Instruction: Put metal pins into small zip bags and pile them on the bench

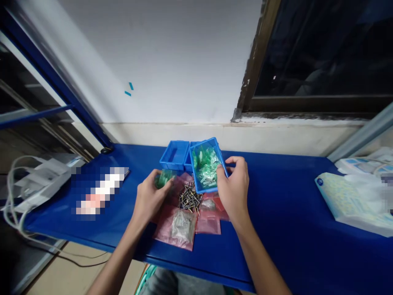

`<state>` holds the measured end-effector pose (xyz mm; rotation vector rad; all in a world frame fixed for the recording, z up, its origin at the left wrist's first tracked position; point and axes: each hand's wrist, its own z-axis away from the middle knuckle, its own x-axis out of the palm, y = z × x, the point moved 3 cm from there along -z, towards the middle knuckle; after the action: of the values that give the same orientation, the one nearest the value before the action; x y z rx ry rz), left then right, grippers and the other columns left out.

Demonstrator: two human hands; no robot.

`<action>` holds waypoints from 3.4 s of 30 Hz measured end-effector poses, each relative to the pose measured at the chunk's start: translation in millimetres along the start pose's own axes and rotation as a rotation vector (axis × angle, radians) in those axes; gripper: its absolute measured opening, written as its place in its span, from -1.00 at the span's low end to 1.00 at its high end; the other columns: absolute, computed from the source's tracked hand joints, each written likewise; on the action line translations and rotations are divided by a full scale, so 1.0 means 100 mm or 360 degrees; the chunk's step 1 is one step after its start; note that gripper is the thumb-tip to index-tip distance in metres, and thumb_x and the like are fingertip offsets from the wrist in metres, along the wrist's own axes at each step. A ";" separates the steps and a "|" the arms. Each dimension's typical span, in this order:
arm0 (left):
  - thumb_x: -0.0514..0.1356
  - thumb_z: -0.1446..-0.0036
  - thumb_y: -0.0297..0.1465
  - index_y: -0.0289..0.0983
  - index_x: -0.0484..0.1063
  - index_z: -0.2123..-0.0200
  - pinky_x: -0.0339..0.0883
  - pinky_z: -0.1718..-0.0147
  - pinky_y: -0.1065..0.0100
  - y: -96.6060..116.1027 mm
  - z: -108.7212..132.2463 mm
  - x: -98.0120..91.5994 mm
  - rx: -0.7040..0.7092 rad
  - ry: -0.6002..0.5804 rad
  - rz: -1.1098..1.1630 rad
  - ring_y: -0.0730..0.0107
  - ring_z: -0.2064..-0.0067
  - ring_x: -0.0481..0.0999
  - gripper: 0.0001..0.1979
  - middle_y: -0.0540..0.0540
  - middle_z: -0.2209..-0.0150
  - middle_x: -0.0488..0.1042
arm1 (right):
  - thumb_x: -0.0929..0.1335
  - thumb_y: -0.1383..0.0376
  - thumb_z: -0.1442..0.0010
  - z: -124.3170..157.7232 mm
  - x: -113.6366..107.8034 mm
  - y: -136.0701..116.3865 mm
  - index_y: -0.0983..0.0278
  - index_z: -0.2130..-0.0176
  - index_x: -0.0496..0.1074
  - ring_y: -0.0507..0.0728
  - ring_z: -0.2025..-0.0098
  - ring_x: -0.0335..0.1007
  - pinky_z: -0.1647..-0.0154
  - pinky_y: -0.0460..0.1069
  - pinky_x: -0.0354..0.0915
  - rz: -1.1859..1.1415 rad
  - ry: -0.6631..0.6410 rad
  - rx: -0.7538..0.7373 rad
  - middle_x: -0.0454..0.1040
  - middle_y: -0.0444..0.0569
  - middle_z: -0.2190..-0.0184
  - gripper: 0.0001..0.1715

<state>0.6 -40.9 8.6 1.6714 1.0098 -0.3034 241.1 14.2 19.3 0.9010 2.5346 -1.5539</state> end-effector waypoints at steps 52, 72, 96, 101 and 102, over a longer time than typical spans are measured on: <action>0.08 -0.34 -0.40 -0.29 0.28 -0.06 0.35 0.12 0.17 0.50 -0.30 0.31 0.1465 -0.0271 0.0071 0.20 0.10 0.46 -0.75 -0.19 0.09 0.48 | 0.47 0.23 0.01 0.03 0.20 0.02 0.20 0.26 0.35 0.06 0.29 0.33 0.29 0.00 0.28 -0.0933 -0.0270 0.0372 0.38 -0.12 0.26 -0.69; 0.20 -0.19 -0.03 -0.23 0.28 0.63 -0.03 0.59 0.37 0.29 -0.64 0.21 0.0797 -0.1026 0.0136 0.50 0.59 0.11 -0.50 0.07 0.65 0.15 | 0.47 0.24 0.00 -0.15 -0.04 0.14 0.21 0.28 0.38 0.05 0.36 0.35 0.28 0.01 0.27 -0.0731 0.0084 0.0202 0.43 -0.13 0.30 -0.73; 0.03 -0.35 -0.31 -0.29 0.52 0.15 0.37 0.19 0.11 0.45 -0.47 0.21 0.1302 -0.0290 -0.0564 0.14 0.28 0.54 -0.72 -0.19 0.32 0.56 | 0.44 0.20 -0.04 -0.13 -0.05 0.11 0.17 0.21 0.36 0.07 0.36 0.35 0.33 0.02 0.31 -0.0507 -0.0035 0.0011 0.45 -0.08 0.19 -0.71; 0.13 -0.31 -0.11 -0.32 0.27 -0.23 0.33 -0.05 0.05 0.53 -0.36 0.18 0.1405 -0.0061 -0.0290 0.03 -0.06 0.41 -0.45 -0.29 -0.11 0.42 | 0.44 0.22 -0.05 -0.09 -0.04 0.03 0.16 0.18 0.36 0.06 0.35 0.35 0.32 0.02 0.31 -0.0473 -0.0107 -0.0027 0.44 -0.08 0.14 -0.69; 0.16 -0.28 -0.07 -0.33 0.18 -0.29 0.30 -0.10 0.03 0.55 -0.34 0.21 0.1428 -0.0077 -0.0278 -0.01 -0.11 0.37 -0.34 -0.33 -0.17 0.36 | 0.44 0.23 -0.06 -0.07 -0.04 0.00 0.16 0.17 0.36 0.07 0.34 0.35 0.33 0.02 0.31 -0.0461 -0.0142 -0.0043 0.44 -0.08 0.13 -0.69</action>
<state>44.0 -2.4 43.9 2.3448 1.0530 -1.0208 245.8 18.2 24.3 0.4650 2.7086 -1.5820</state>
